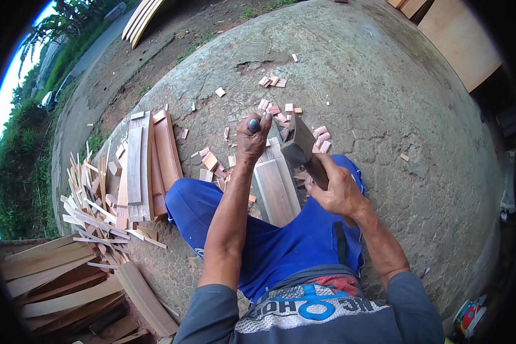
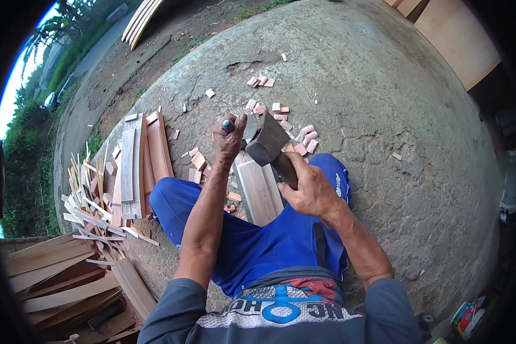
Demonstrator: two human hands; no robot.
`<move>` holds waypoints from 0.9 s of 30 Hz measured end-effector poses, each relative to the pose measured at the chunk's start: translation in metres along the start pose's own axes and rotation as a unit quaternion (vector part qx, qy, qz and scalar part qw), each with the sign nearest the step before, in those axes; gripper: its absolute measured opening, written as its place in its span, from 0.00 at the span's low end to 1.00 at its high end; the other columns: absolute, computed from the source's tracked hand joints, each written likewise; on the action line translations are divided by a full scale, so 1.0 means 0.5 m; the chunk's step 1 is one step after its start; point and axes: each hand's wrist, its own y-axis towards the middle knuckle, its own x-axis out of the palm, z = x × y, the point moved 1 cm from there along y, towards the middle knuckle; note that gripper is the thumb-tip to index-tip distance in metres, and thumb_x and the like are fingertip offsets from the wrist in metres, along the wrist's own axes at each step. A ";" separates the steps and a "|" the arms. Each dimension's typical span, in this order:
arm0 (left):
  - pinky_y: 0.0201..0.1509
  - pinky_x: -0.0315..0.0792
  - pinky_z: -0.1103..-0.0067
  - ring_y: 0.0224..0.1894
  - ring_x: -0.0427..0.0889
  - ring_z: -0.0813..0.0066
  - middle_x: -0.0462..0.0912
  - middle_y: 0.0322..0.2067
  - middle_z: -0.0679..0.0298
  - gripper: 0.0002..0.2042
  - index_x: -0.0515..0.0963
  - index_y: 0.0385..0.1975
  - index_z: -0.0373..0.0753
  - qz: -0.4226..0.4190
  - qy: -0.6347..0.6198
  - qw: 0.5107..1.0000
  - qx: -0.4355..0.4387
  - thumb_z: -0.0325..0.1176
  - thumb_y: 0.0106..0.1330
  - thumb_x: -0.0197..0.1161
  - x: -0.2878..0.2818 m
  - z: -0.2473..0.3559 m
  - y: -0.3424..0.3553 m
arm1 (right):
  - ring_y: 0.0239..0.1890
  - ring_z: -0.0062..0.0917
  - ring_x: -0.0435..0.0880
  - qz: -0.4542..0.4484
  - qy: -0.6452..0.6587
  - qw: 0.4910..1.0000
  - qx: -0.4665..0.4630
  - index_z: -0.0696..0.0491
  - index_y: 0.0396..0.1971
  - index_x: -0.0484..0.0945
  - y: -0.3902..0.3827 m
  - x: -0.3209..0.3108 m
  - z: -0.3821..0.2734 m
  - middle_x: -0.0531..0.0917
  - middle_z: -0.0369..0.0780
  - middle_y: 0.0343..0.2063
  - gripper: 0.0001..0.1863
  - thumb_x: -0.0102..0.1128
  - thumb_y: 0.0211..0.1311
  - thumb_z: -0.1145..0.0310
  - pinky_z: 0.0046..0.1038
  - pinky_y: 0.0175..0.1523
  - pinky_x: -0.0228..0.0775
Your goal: The person sits on the ground and uses a chisel and mallet to carve a rectangular wooden block. They repeatedly strike the chisel to remove wood shavings and occasionally reposition the block.
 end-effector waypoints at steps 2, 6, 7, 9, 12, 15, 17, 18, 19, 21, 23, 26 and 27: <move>0.28 0.63 0.71 0.23 0.66 0.76 0.69 0.17 0.65 0.22 0.71 0.18 0.36 -0.016 -0.015 1.000 0.003 0.40 0.71 0.71 -0.005 0.008 0.001 | 0.46 0.52 0.88 -0.007 -0.019 0.999 -0.025 0.62 0.65 0.66 0.036 -0.021 -0.039 0.85 0.58 0.43 0.34 0.66 0.59 0.73 0.44 0.52 0.78; 0.26 0.60 0.75 0.23 0.64 0.82 0.67 0.18 0.71 0.22 0.71 0.17 0.38 0.022 -0.071 0.995 -0.071 0.40 0.71 0.71 -0.049 -0.058 0.006 | 0.39 0.41 0.90 0.045 -0.029 0.991 -0.126 0.60 0.63 0.69 0.084 -0.080 -0.151 0.86 0.51 0.38 0.30 0.67 0.60 0.76 0.37 0.44 0.80; 0.26 0.60 0.74 0.23 0.64 0.81 0.67 0.17 0.70 0.22 0.71 0.18 0.38 0.015 -0.066 0.996 -0.061 0.40 0.71 0.71 -0.043 -0.047 0.004 | 0.37 0.40 0.90 0.063 -0.030 0.986 -0.149 0.59 0.63 0.69 0.086 -0.086 -0.156 0.86 0.50 0.37 0.30 0.67 0.60 0.77 0.36 0.43 0.80; 0.26 0.60 0.74 0.23 0.64 0.80 0.67 0.17 0.69 0.22 0.70 0.18 0.38 0.001 -0.056 0.998 -0.039 0.40 0.71 0.71 -0.027 -0.024 0.003 | 0.32 0.33 0.87 0.092 -0.032 0.982 -0.160 0.58 0.63 0.69 0.094 -0.098 -0.150 0.86 0.47 0.35 0.30 0.67 0.60 0.78 0.33 0.40 0.79; 0.27 0.64 0.72 0.22 0.64 0.76 0.68 0.18 0.64 0.21 0.70 0.20 0.37 -0.024 -0.004 1.000 -0.002 0.40 0.71 0.71 -0.020 -0.008 -0.012 | 0.33 0.25 0.85 0.060 -0.008 0.997 -0.056 0.58 0.64 0.70 0.089 -0.095 -0.154 0.84 0.43 0.32 0.30 0.67 0.62 0.74 0.29 0.42 0.77; 0.29 0.66 0.72 0.23 0.65 0.75 0.70 0.18 0.64 0.21 0.71 0.21 0.36 -0.033 -0.002 0.999 0.009 0.40 0.71 0.71 -0.014 0.003 0.002 | 0.37 0.43 0.91 0.044 -0.057 0.991 -0.114 0.59 0.67 0.67 0.104 -0.087 -0.146 0.86 0.52 0.36 0.32 0.67 0.62 0.74 0.39 0.44 0.81; 0.29 0.66 0.72 0.23 0.65 0.76 0.70 0.18 0.64 0.21 0.71 0.21 0.36 -0.034 -0.005 0.999 -0.003 0.41 0.71 0.71 -0.020 0.002 -0.005 | 0.37 0.33 0.89 0.091 -0.047 0.981 -0.164 0.60 0.67 0.67 0.113 -0.096 -0.166 0.85 0.50 0.37 0.32 0.68 0.63 0.74 0.34 0.44 0.81; 0.30 0.66 0.73 0.24 0.66 0.76 0.70 0.19 0.64 0.21 0.71 0.22 0.36 -0.033 -0.016 0.999 -0.010 0.41 0.71 0.71 -0.023 0.000 -0.005 | 0.36 0.30 0.88 0.119 -0.021 0.977 -0.173 0.61 0.67 0.67 0.114 -0.112 -0.187 0.85 0.49 0.36 0.32 0.68 0.64 0.74 0.32 0.43 0.80; 0.30 0.66 0.73 0.24 0.66 0.76 0.70 0.19 0.64 0.21 0.71 0.22 0.36 -0.034 -0.016 0.999 -0.018 0.41 0.71 0.71 -0.020 0.001 -0.009 | 0.35 0.27 0.87 0.146 0.004 0.973 -0.181 0.61 0.67 0.67 0.117 -0.127 -0.215 0.84 0.47 0.35 0.31 0.68 0.65 0.74 0.31 0.43 0.80; 0.30 0.66 0.73 0.25 0.66 0.77 0.70 0.20 0.64 0.21 0.71 0.22 0.36 -0.028 -0.015 0.999 -0.032 0.41 0.71 0.71 -0.023 0.004 -0.009 | 0.28 0.18 0.79 0.272 0.081 0.921 -0.268 0.59 0.70 0.62 0.134 -0.138 -0.276 0.78 0.40 0.30 0.31 0.63 0.69 0.76 0.25 0.38 0.78; 0.31 0.67 0.74 0.25 0.67 0.77 0.71 0.20 0.64 0.20 0.72 0.22 0.36 -0.031 -0.011 0.999 -0.028 0.41 0.71 0.71 -0.023 -0.009 -0.009 | 0.25 0.16 0.75 0.372 0.192 0.846 -0.331 0.59 0.72 0.56 0.162 -0.122 -0.315 0.75 0.37 0.28 0.34 0.60 0.71 0.78 0.25 0.35 0.78; 0.32 0.71 0.74 0.26 0.75 0.76 0.77 0.22 0.62 0.16 0.78 0.24 0.36 -0.021 -0.072 0.997 0.011 0.39 0.70 0.72 -0.006 -0.002 0.006 | 0.26 0.27 0.84 0.147 -0.045 0.947 -0.281 0.59 0.62 0.61 0.156 -0.039 -0.145 0.80 0.41 0.27 0.25 0.56 0.68 0.76 0.31 0.35 0.82; 0.32 0.72 0.75 0.26 0.78 0.76 0.80 0.23 0.61 0.13 0.81 0.26 0.37 -0.012 -0.136 0.989 0.051 0.38 0.69 0.72 0.010 -0.010 0.000 | 0.33 0.45 0.90 0.003 -0.336 0.926 -0.174 0.60 0.59 0.64 0.182 0.000 -0.061 0.84 0.52 0.29 0.27 0.61 0.61 0.75 0.43 0.36 0.82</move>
